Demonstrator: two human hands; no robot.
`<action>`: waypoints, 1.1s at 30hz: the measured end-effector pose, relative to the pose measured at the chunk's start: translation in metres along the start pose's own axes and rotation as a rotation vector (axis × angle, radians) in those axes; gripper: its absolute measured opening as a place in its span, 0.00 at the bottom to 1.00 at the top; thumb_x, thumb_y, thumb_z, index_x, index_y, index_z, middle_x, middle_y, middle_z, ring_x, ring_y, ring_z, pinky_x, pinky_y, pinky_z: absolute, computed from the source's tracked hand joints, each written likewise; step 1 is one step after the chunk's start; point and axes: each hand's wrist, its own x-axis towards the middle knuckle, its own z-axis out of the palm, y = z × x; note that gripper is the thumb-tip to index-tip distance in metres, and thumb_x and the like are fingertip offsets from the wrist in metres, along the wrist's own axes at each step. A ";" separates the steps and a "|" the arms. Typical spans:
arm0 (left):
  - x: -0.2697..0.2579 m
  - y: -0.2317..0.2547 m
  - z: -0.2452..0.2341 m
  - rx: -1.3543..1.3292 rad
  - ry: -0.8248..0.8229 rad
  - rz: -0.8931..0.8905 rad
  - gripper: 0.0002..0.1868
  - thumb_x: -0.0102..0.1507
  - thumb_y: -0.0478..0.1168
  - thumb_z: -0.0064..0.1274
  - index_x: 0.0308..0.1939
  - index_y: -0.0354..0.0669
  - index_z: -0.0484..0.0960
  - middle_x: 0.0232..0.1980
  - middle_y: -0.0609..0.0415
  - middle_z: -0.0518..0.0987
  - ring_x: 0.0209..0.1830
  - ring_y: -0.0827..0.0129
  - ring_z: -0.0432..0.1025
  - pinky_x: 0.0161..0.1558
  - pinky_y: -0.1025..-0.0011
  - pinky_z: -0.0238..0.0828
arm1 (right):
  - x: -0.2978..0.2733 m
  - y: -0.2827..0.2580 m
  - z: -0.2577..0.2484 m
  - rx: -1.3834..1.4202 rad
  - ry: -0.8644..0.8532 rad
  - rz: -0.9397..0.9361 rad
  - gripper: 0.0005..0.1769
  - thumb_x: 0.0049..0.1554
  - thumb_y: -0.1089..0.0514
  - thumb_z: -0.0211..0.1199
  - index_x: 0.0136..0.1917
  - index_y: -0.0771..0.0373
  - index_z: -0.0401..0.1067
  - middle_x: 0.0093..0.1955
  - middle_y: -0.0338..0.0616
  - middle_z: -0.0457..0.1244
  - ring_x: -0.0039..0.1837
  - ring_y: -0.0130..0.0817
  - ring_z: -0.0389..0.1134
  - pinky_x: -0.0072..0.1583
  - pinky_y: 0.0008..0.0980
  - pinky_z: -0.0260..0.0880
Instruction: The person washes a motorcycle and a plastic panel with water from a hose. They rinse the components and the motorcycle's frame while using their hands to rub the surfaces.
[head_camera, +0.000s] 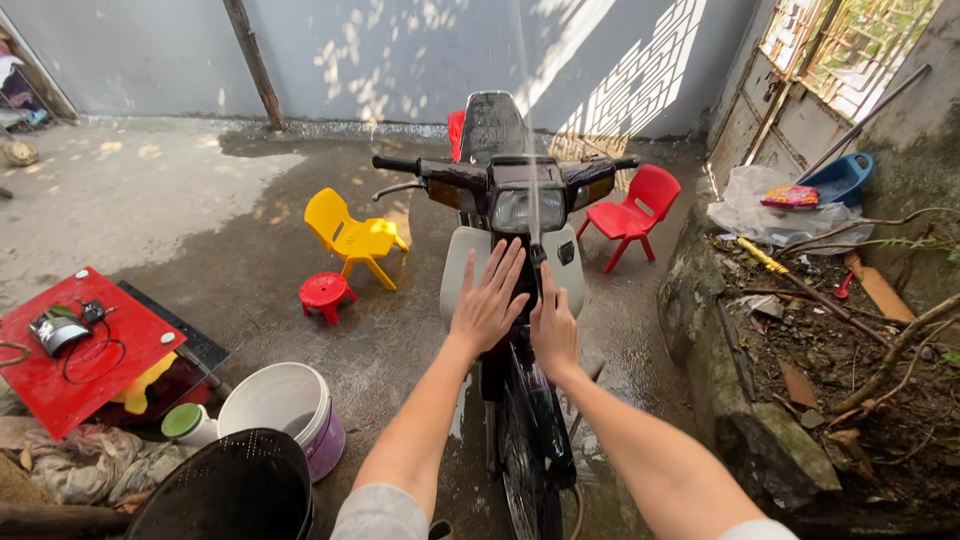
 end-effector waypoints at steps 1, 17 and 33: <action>-0.001 0.002 0.000 0.004 0.006 0.004 0.29 0.66 0.54 0.20 0.69 0.47 0.46 0.73 0.55 0.44 0.72 0.67 0.38 0.67 0.52 0.28 | -0.005 0.006 0.003 0.001 0.007 -0.003 0.33 0.57 0.65 0.39 0.73 0.52 0.37 0.45 0.54 0.54 0.28 0.48 0.63 0.27 0.38 0.65; -0.004 0.040 -0.013 -0.058 0.050 0.036 0.32 0.65 0.57 0.20 0.69 0.45 0.47 0.73 0.55 0.45 0.73 0.67 0.38 0.67 0.53 0.25 | -0.042 0.023 -0.015 0.003 0.189 0.009 0.30 0.57 0.64 0.40 0.72 0.58 0.42 0.39 0.44 0.50 0.35 0.45 0.58 0.32 0.37 0.61; 0.014 0.039 -0.012 -0.052 0.075 0.131 0.32 0.64 0.57 0.22 0.68 0.46 0.49 0.72 0.55 0.47 0.72 0.69 0.41 0.69 0.53 0.25 | -0.042 0.037 -0.023 -0.077 0.218 -0.043 0.30 0.57 0.64 0.40 0.72 0.60 0.42 0.39 0.48 0.50 0.40 0.48 0.58 0.36 0.40 0.64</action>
